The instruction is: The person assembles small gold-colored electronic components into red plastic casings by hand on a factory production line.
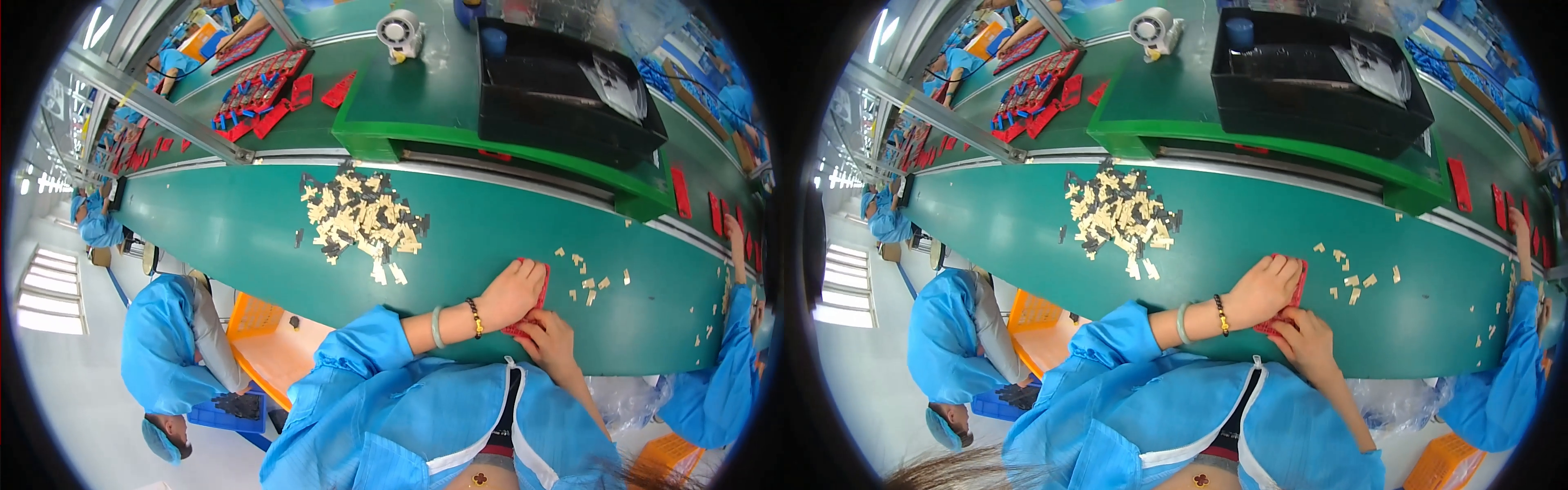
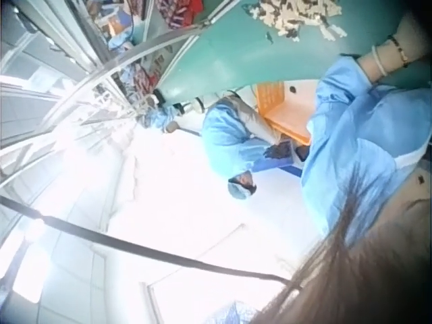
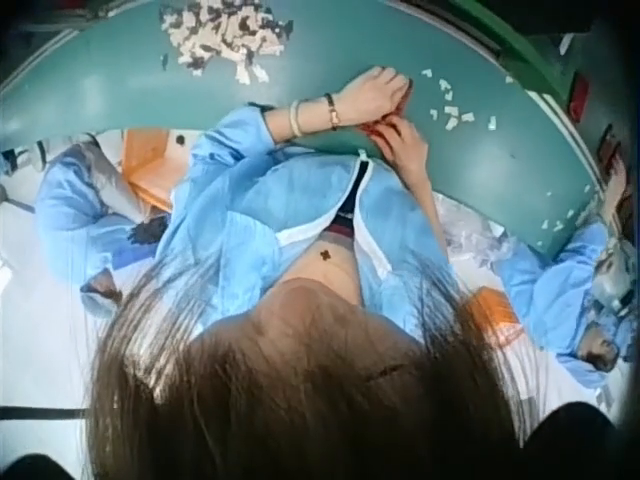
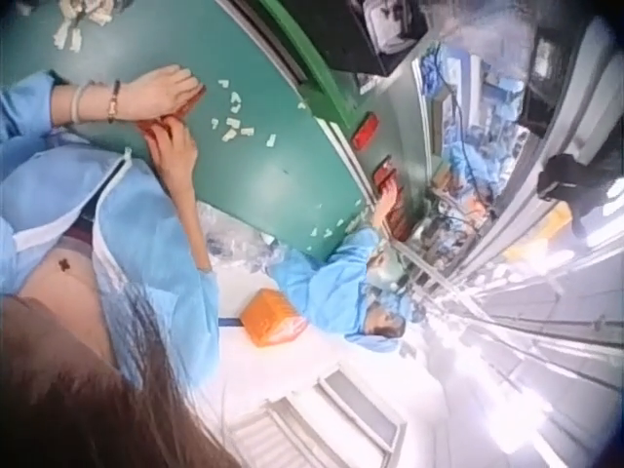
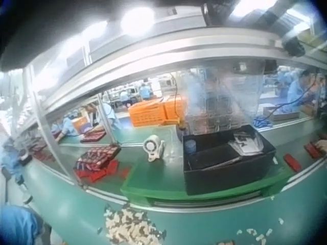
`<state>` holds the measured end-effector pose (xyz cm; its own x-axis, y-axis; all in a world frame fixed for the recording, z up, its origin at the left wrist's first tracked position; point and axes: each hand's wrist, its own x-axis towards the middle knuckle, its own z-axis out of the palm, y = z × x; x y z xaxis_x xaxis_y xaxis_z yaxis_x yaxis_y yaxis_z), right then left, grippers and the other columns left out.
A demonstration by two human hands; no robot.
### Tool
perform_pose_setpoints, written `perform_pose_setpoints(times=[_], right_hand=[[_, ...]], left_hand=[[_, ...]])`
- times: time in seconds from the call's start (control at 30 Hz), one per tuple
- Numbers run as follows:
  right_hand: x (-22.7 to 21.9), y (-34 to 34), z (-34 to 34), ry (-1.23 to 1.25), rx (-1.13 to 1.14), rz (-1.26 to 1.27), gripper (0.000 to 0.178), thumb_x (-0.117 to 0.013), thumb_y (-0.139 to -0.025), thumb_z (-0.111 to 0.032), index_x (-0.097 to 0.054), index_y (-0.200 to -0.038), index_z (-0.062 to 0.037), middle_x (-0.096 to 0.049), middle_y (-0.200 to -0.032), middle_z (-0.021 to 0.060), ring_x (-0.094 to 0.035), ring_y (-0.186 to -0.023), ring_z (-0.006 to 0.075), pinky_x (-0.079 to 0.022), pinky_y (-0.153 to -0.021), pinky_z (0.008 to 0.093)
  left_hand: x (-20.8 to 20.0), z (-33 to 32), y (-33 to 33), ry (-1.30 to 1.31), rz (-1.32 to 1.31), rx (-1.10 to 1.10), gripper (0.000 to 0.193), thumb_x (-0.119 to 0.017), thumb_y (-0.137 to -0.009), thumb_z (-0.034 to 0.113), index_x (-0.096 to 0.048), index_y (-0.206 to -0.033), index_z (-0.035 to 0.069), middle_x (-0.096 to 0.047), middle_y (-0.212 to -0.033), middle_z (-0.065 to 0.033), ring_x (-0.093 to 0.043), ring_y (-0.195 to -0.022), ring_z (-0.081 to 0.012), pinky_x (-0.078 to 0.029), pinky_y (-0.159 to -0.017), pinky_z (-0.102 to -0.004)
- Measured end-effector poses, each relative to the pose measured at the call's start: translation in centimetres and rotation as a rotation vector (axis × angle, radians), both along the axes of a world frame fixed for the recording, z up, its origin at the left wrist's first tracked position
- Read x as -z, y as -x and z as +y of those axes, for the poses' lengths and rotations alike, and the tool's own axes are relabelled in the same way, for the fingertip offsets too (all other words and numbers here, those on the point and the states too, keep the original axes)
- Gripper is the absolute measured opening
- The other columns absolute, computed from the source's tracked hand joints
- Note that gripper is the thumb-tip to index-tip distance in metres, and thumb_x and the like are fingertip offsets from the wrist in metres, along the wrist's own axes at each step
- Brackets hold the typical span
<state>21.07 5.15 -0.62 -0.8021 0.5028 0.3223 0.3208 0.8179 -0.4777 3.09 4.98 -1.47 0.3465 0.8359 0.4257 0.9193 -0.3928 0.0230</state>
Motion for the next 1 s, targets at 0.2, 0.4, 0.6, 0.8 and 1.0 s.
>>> perform_pose_setpoints(times=[0.2,0.4,0.6,0.8,1.0], right_hand=[[0.2,0.5,-0.4,0.01,0.014,-0.005,0.025,-0.076,-0.07,-0.019,-0.067,-0.092,-0.0105,-0.059,-0.098,0.0044,-0.059,-0.08,0.0229,-0.049,-0.065,0.0347],[-0.4,-0.1,-0.3,-0.056,-0.023,0.013,0.025,-0.076,-0.07,-0.019,-0.065,-0.09,-0.0107,-0.06,-0.097,0.0044,-0.062,-0.082,0.022,-0.051,-0.066,0.034],[-2.7,2.1,6.4,-0.103,-0.026,0.084,0.024,-0.075,-0.07,-0.019,-0.061,-0.087,-0.0109,-0.06,-0.096,0.0042,-0.063,-0.079,0.0226,-0.052,-0.066,0.0328],[-0.7,11.1,15.9,-0.31,0.227,-0.002,0.039,-0.069,-0.074,-0.017,-0.057,-0.111,-0.0083,-0.056,-0.109,0.0102,-0.058,-0.095,0.0277,-0.049,-0.077,0.0389],[0.8,1.3,15.9,-0.427,0.251,0.156,0.032,-0.061,-0.067,0.0,-0.066,-0.097,-0.0084,-0.063,-0.109,0.0084,-0.06,-0.1,0.0288,-0.046,-0.087,0.0411]], left_hand=[[0.5,-0.3,0.2,0.144,-0.085,0.001,0.041,-0.055,-0.076,0.017,-0.059,-0.109,-0.006,-0.055,-0.105,-0.012,-0.051,-0.092,-0.0233,-0.044,-0.081,-0.0327],[-0.1,0.1,1.2,0.384,-0.465,0.087,0.04,-0.056,-0.078,0.02,-0.058,-0.112,-0.002,-0.054,-0.112,-0.0158,-0.05,-0.104,-0.0269,-0.041,-0.089,-0.0396],[-1.2,-5.1,16.0,0.273,-0.452,-0.312,0.077,-0.071,-0.081,0.025,-0.033,-0.143,-0.001,-0.032,-0.146,-0.0244,-0.029,-0.135,-0.0442,-0.025,-0.112,-0.0489],[0.8,-8.7,20.8,-0.042,-0.276,-0.615,0.054,-0.075,-0.074,0.013,-0.052,-0.122,0.002,-0.048,-0.131,-0.0199,-0.043,-0.123,-0.0392,-0.034,-0.103,-0.0475],[0.5,-7.4,19.4,-0.13,-0.416,-0.589,0.012,-0.067,-0.075,0.004,-0.063,-0.087,0.005,-0.064,-0.098,-0.0076,-0.059,-0.096,-0.0275,-0.044,-0.089,-0.0377]])
